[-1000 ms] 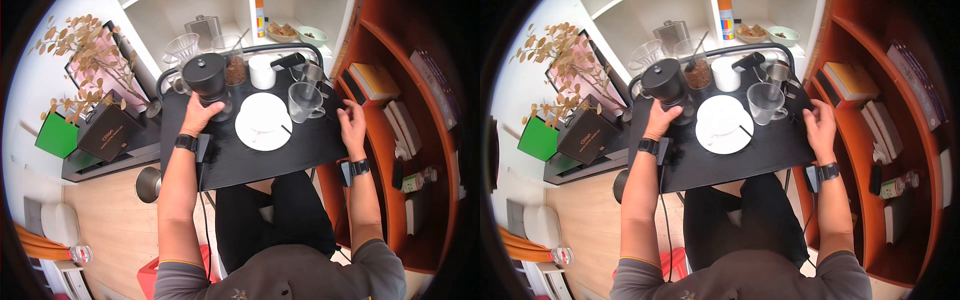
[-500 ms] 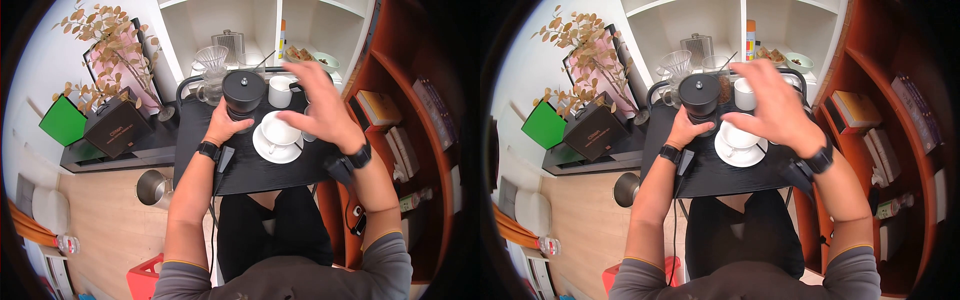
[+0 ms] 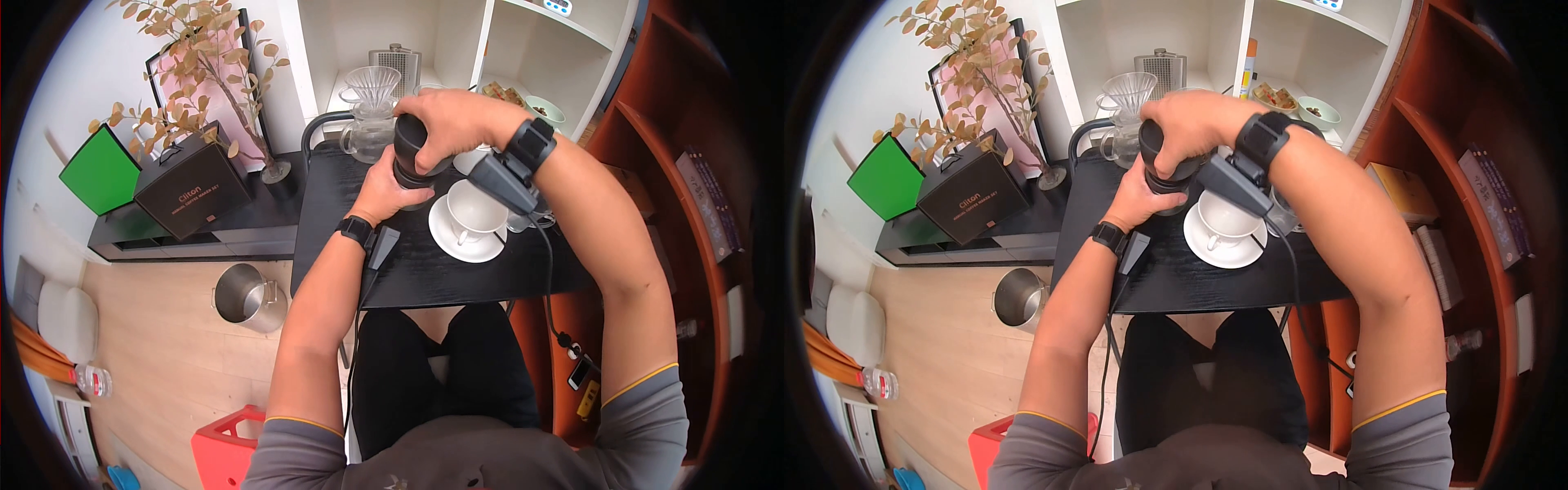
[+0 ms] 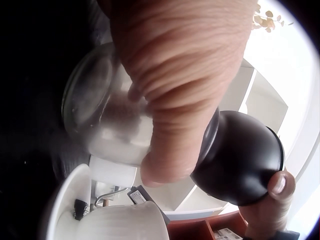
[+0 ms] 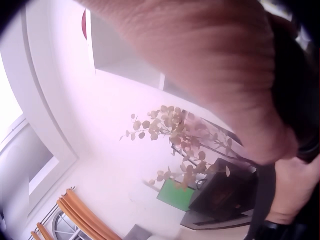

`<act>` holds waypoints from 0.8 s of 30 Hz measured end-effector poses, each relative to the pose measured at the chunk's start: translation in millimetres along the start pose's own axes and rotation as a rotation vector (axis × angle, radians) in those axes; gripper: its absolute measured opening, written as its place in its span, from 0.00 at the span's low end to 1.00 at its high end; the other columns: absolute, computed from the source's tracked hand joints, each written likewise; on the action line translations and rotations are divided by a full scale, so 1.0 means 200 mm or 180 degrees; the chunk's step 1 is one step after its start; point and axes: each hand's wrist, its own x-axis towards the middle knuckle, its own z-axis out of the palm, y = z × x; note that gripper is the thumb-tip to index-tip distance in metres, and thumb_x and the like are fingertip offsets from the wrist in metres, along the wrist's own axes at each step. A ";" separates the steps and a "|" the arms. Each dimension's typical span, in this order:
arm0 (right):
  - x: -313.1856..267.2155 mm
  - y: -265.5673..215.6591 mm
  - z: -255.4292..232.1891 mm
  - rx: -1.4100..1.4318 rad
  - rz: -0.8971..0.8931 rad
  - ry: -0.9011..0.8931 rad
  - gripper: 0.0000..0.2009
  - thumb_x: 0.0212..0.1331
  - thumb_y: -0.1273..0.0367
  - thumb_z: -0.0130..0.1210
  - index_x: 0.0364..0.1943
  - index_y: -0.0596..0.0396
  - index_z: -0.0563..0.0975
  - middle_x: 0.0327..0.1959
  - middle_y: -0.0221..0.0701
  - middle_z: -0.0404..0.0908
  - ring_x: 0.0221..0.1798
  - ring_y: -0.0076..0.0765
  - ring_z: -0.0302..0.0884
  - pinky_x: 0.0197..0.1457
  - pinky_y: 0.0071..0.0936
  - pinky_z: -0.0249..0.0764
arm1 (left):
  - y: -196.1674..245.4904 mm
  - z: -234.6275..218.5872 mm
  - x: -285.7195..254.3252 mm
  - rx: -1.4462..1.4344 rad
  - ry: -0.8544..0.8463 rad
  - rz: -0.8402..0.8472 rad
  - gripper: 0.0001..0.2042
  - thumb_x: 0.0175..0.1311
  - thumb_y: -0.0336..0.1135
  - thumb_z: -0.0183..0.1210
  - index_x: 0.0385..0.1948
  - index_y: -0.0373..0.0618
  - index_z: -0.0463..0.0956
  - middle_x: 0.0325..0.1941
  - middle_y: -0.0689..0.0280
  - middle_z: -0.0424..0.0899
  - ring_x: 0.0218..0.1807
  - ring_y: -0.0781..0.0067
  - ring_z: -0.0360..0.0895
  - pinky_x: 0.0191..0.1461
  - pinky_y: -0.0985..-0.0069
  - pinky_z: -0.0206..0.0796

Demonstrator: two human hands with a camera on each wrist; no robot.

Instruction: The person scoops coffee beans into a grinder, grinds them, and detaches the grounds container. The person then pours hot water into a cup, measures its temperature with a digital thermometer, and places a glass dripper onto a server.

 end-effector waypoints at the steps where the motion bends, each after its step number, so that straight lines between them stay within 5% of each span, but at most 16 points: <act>1: 0.00 0.01 -0.02 0.0182 -0.0018 -0.0017 0.43 0.33 0.56 0.70 0.61 0.61 0.74 0.50 0.48 0.80 0.50 0.55 0.82 0.54 0.40 0.79 | 0.01 0.00 0.00 0.0002 -0.0009 0.0010 0.41 0.37 0.45 0.81 0.57 0.41 0.70 0.51 0.57 0.85 0.54 0.61 0.83 0.62 0.67 0.71; 5: 0.01 0.02 -0.04 0.0371 0.0091 -0.0262 0.44 0.31 0.58 0.71 0.61 0.61 0.74 0.50 0.48 0.81 0.49 0.54 0.82 0.53 0.40 0.79 | 0.03 -0.02 0.01 0.0064 -0.0258 -0.0196 0.43 0.39 0.40 0.80 0.63 0.42 0.68 0.56 0.62 0.82 0.57 0.69 0.78 0.65 0.70 0.68; 24: 0.04 0.05 -0.08 0.0609 -0.0039 -0.0349 0.45 0.31 0.61 0.73 0.63 0.61 0.72 0.49 0.46 0.83 0.50 0.48 0.83 0.53 0.37 0.80 | -0.03 0.00 0.02 -0.0220 -0.0028 -0.0044 0.43 0.38 0.44 0.82 0.59 0.40 0.70 0.52 0.60 0.84 0.55 0.67 0.81 0.63 0.69 0.70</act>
